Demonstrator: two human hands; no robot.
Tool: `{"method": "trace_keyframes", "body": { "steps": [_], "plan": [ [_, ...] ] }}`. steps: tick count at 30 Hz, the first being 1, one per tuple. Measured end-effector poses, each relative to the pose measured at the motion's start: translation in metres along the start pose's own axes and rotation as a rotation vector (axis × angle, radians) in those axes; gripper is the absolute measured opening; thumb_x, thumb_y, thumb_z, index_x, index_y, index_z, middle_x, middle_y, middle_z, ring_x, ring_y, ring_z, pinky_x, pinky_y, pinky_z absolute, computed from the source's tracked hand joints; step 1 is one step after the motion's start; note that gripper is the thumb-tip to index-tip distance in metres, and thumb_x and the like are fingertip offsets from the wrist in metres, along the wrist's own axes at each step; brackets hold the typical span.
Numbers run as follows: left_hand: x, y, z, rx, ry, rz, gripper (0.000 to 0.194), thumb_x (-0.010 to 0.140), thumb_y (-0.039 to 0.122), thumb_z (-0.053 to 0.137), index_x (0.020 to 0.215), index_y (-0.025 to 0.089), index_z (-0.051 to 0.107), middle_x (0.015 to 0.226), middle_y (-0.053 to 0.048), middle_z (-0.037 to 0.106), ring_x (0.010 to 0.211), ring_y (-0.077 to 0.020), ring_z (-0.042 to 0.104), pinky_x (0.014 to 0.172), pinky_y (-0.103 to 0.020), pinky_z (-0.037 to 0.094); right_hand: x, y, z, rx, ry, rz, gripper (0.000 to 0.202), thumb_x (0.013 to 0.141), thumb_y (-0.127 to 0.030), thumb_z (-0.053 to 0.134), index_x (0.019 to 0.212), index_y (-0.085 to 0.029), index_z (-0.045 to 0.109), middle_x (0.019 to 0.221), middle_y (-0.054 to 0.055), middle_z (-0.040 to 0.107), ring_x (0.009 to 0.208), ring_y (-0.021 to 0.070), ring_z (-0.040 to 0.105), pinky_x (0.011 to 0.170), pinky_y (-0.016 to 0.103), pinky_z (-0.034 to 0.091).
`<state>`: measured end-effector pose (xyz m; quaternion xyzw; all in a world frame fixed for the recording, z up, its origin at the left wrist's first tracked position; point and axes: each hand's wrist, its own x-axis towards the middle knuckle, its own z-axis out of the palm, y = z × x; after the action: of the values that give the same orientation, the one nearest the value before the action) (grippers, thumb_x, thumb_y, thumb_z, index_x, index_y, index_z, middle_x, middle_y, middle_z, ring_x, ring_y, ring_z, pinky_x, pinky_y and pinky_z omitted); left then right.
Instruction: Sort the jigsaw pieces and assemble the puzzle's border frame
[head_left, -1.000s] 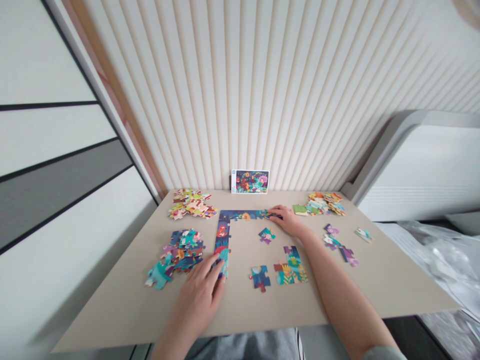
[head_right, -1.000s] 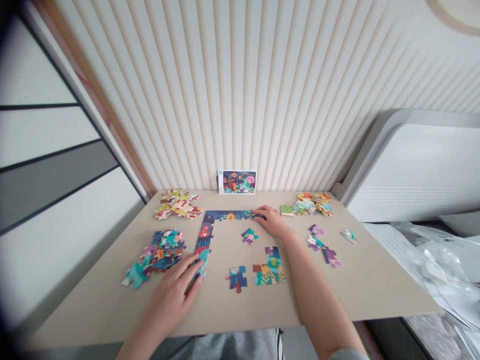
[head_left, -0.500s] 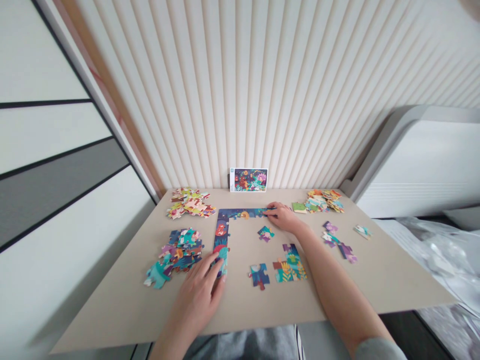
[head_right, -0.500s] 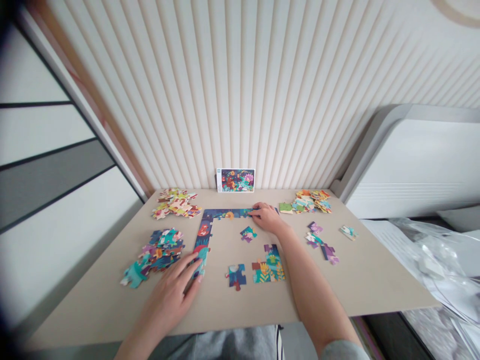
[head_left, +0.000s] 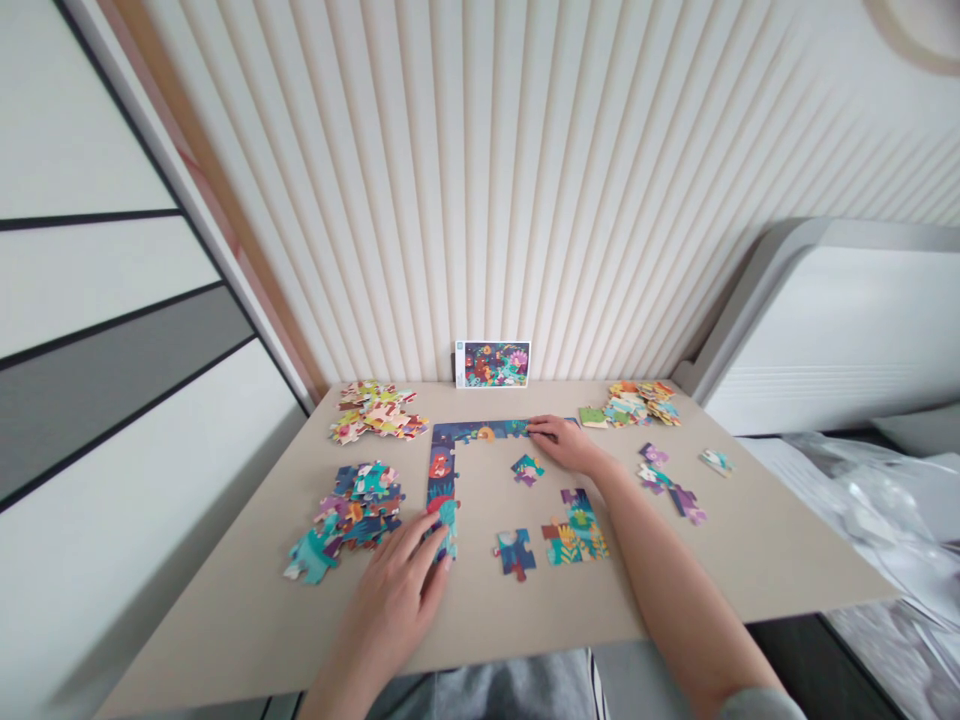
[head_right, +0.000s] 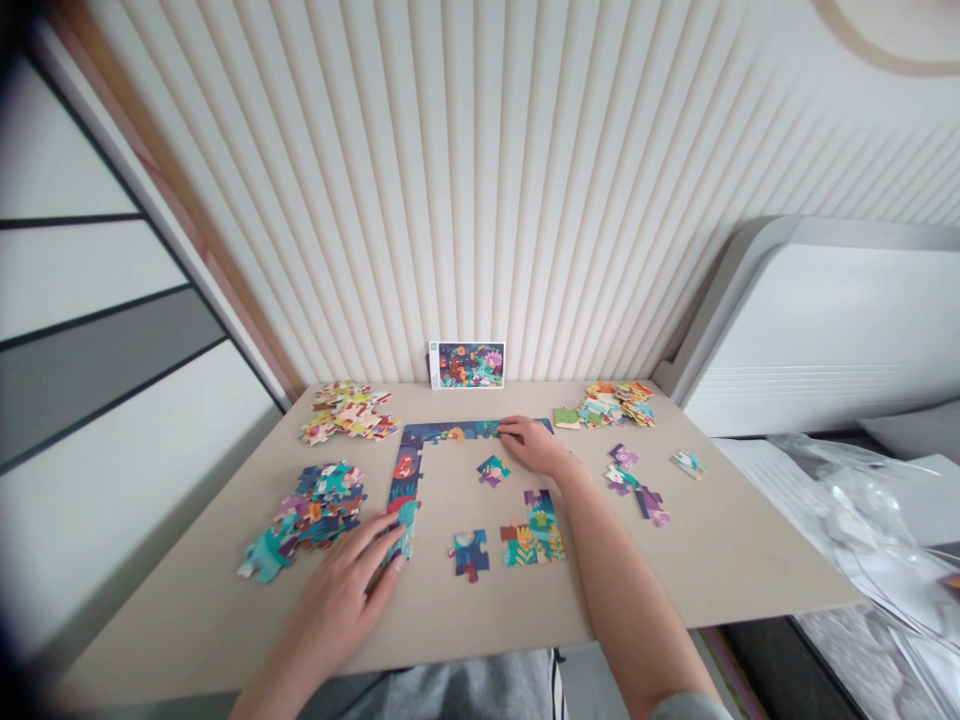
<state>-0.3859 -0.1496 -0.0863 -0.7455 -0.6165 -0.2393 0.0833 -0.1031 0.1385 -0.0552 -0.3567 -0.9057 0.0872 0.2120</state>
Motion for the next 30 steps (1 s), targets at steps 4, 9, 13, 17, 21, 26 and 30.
{"method": "trace_keyframes", "body": {
  "steps": [4, 9, 13, 17, 21, 26, 30],
  "plan": [
    [0.0, 0.0, 0.002, -0.001, 0.005, -0.022, 0.035, 0.102, 0.033, 0.053, 0.134, 0.025, 0.064, 0.142, -0.01, 0.063, 0.13, -0.0285, 0.061, 0.108, -0.047, 0.055, -0.009, 0.027, -0.014, -0.04, 0.096, 0.156, 0.035, 0.099, -0.021, 0.052, 0.123, -0.023, 0.077, 0.131, 0.011, 0.07, 0.119, 0.0262, 0.067, 0.107, 0.04, 0.05],
    [-0.001, -0.002, 0.004, -0.021, -0.017, -0.027, 0.036, 0.103, 0.034, 0.053, 0.136, 0.023, 0.064, 0.145, -0.01, 0.062, 0.133, -0.0285, 0.06, 0.11, -0.048, 0.054, -0.014, 0.042, -0.014, -0.081, 0.054, 0.215, 0.026, 0.095, -0.023, 0.062, 0.111, -0.025, 0.081, 0.119, 0.007, 0.076, 0.113, 0.025, 0.069, 0.105, 0.036, 0.049],
    [0.0, -0.004, 0.004, -0.032, 0.002, -0.023, 0.036, 0.102, 0.035, 0.055, 0.135, 0.026, 0.065, 0.146, -0.008, 0.062, 0.133, -0.029, 0.06, 0.11, -0.049, 0.054, -0.014, 0.04, -0.01, -0.103, 0.041, 0.235, 0.025, 0.097, -0.026, 0.06, 0.11, -0.026, 0.082, 0.119, 0.007, 0.076, 0.112, 0.0243, 0.069, 0.103, 0.034, 0.049],
    [0.0, -0.002, 0.003, -0.032, 0.018, -0.03, 0.036, 0.102, 0.034, 0.054, 0.135, 0.026, 0.065, 0.145, -0.009, 0.062, 0.13, -0.0287, 0.062, 0.109, -0.048, 0.055, -0.015, 0.037, -0.012, -0.122, 0.045, 0.247, 0.025, 0.097, -0.027, 0.06, 0.112, -0.027, 0.081, 0.12, 0.007, 0.075, 0.112, 0.0248, 0.068, 0.102, 0.035, 0.049],
    [0.0, -0.001, 0.003, -0.033, 0.024, -0.06, 0.035, 0.102, 0.034, 0.054, 0.134, 0.024, 0.065, 0.143, -0.01, 0.063, 0.128, -0.0285, 0.063, 0.109, -0.048, 0.054, -0.015, 0.036, -0.012, -0.134, 0.051, 0.249, 0.024, 0.097, -0.028, 0.061, 0.11, -0.027, 0.081, 0.119, 0.007, 0.075, 0.112, 0.0255, 0.068, 0.103, 0.036, 0.049],
    [0.0, -0.001, 0.003, -0.044, 0.007, -0.074, 0.036, 0.102, 0.034, 0.053, 0.134, 0.024, 0.064, 0.142, -0.011, 0.062, 0.13, -0.0285, 0.061, 0.109, -0.048, 0.054, -0.014, 0.036, -0.008, -0.135, 0.055, 0.241, 0.026, 0.098, -0.025, 0.059, 0.113, -0.027, 0.08, 0.121, 0.007, 0.075, 0.115, 0.0254, 0.067, 0.106, 0.037, 0.047],
    [0.001, 0.0, 0.003, -0.059, 0.017, -0.096, 0.039, 0.102, 0.034, 0.053, 0.138, 0.022, 0.06, 0.144, -0.012, 0.06, 0.132, -0.0286, 0.06, 0.112, -0.048, 0.052, -0.013, 0.035, -0.005, -0.121, 0.048, 0.216, 0.031, 0.099, -0.02, 0.053, 0.117, -0.026, 0.078, 0.124, 0.007, 0.074, 0.116, 0.0233, 0.067, 0.106, 0.035, 0.047]
  ]
}}
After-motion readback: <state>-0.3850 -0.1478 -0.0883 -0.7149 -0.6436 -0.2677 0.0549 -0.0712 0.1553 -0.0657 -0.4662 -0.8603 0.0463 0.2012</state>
